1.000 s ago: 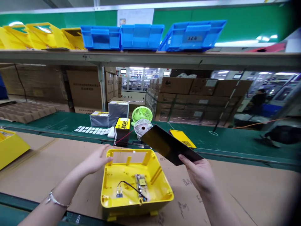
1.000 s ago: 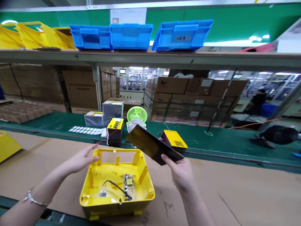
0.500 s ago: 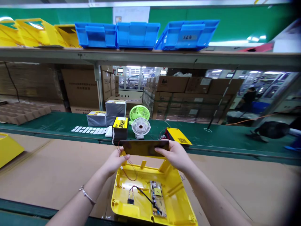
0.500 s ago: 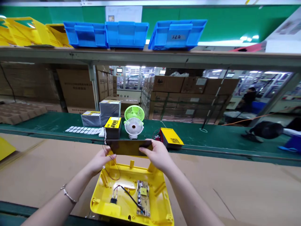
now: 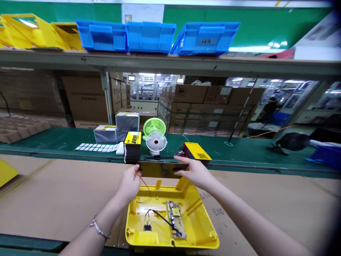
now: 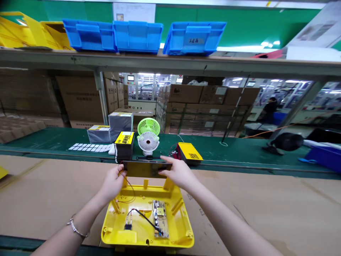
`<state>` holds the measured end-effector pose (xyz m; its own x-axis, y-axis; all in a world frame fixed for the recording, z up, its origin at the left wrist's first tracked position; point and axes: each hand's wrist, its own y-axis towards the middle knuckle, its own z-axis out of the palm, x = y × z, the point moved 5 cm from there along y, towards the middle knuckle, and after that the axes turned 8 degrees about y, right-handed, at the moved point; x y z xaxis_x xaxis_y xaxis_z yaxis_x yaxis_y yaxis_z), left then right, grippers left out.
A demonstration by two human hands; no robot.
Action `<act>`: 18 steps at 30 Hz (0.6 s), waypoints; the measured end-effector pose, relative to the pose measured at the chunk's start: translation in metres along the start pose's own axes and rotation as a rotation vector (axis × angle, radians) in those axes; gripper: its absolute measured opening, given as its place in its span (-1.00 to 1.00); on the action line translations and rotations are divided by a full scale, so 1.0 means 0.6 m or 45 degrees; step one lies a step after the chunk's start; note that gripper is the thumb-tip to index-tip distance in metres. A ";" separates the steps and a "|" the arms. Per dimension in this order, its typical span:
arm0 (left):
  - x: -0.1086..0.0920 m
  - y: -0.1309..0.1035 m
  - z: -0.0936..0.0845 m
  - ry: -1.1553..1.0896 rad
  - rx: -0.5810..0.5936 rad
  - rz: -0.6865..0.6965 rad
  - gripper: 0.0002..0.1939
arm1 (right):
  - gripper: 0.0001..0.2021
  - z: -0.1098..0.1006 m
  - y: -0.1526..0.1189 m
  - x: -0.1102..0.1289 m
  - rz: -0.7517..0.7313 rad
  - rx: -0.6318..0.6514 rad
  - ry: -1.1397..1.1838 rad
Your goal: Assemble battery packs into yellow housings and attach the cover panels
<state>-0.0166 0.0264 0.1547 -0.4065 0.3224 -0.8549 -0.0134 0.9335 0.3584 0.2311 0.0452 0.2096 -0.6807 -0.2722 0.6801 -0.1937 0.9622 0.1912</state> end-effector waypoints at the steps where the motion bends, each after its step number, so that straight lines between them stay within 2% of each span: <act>1: -0.004 0.000 0.002 0.010 0.004 0.010 -0.83 | -0.35 -0.003 -0.006 0.019 -0.117 -0.110 -0.084; 3: -0.015 -0.002 0.007 0.026 0.018 0.050 -0.80 | -0.27 0.006 -0.022 0.065 -0.416 -0.280 -0.330; 5: -0.025 -0.006 0.013 0.050 0.040 0.101 -0.74 | -0.29 0.038 -0.035 0.095 -0.642 -0.276 -0.608; 6: -0.029 -0.007 0.016 0.065 0.053 0.116 -0.71 | -0.31 0.058 -0.037 0.099 -0.685 -0.223 -0.730; 9: -0.029 -0.012 0.020 0.102 0.080 0.090 -0.61 | -0.33 0.106 -0.034 0.086 -0.658 -0.023 -0.920; 11: -0.026 -0.015 0.018 0.121 0.082 0.065 -0.54 | -0.36 0.119 -0.029 0.075 -0.627 0.125 -0.897; 13: -0.024 -0.019 0.017 0.128 0.087 0.059 -0.48 | -0.44 0.113 -0.022 0.070 -0.567 0.259 -0.816; 16: -0.027 -0.026 0.019 0.111 0.145 0.042 -0.43 | -0.72 0.087 -0.010 0.070 -0.397 0.398 -0.752; 18: -0.032 -0.032 0.022 0.106 0.190 0.035 -0.41 | -0.74 0.072 -0.006 0.072 -0.316 0.435 -0.748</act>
<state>0.0037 0.0046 0.1593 -0.4793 0.3401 -0.8091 0.1321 0.9393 0.3166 0.1716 0.0301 0.2077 -0.8369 -0.5307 0.1340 -0.5363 0.8440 -0.0069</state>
